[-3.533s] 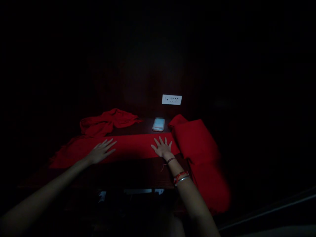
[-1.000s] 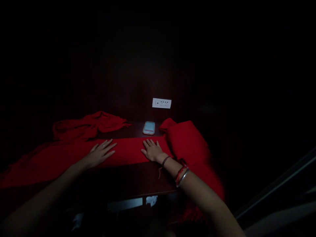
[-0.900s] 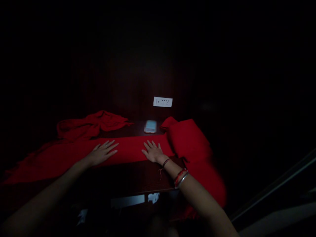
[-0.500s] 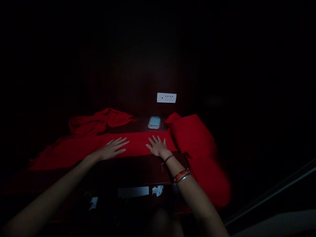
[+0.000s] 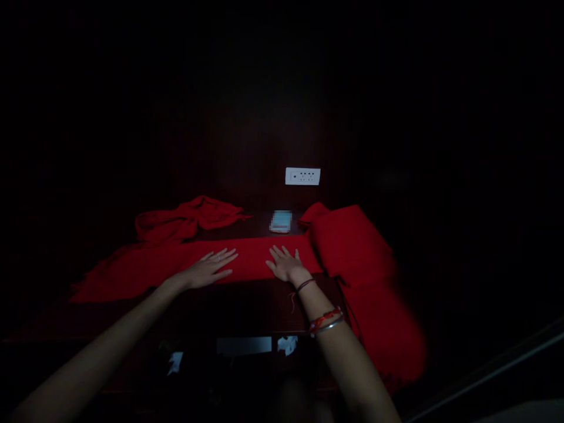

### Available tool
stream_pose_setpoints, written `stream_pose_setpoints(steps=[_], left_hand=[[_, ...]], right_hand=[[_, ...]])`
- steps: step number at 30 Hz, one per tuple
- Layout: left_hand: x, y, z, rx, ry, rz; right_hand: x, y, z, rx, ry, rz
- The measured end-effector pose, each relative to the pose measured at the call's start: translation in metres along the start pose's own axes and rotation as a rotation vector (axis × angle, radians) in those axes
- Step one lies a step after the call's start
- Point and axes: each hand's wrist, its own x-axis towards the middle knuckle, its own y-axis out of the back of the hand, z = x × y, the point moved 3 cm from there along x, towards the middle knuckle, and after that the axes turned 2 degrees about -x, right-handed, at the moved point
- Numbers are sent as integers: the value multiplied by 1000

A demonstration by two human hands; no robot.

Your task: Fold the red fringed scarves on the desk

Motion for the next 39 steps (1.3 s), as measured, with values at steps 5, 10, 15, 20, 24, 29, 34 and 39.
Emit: stream_pose_setpoints(steps=[5, 10, 15, 20, 24, 29, 34, 39], left_hand=[[-5, 8, 11, 9, -45, 102], [-4, 6, 16, 25, -17, -10], [-6, 6, 17, -1, -36, 17], [-2, 12, -2, -47, -39, 211], [14, 18, -40, 20, 59, 235], [27, 17, -65, 25, 228, 8], [32, 29, -63, -18, 264, -1], [58, 46, -59, -335, 151, 80]], right_hand=[[-2, 4, -3, 14, 79, 123], [0, -2, -12, 26, 82, 0], [-4, 1, -1, 43, 56, 48], [-27, 17, -11, -49, 239, 294], [-42, 22, -35, -240, 494, 325], [-39, 18, -53, -468, 551, 343], [-30, 14, -61, -484, 497, 411], [-26, 14, -70, -467, 483, 444]])
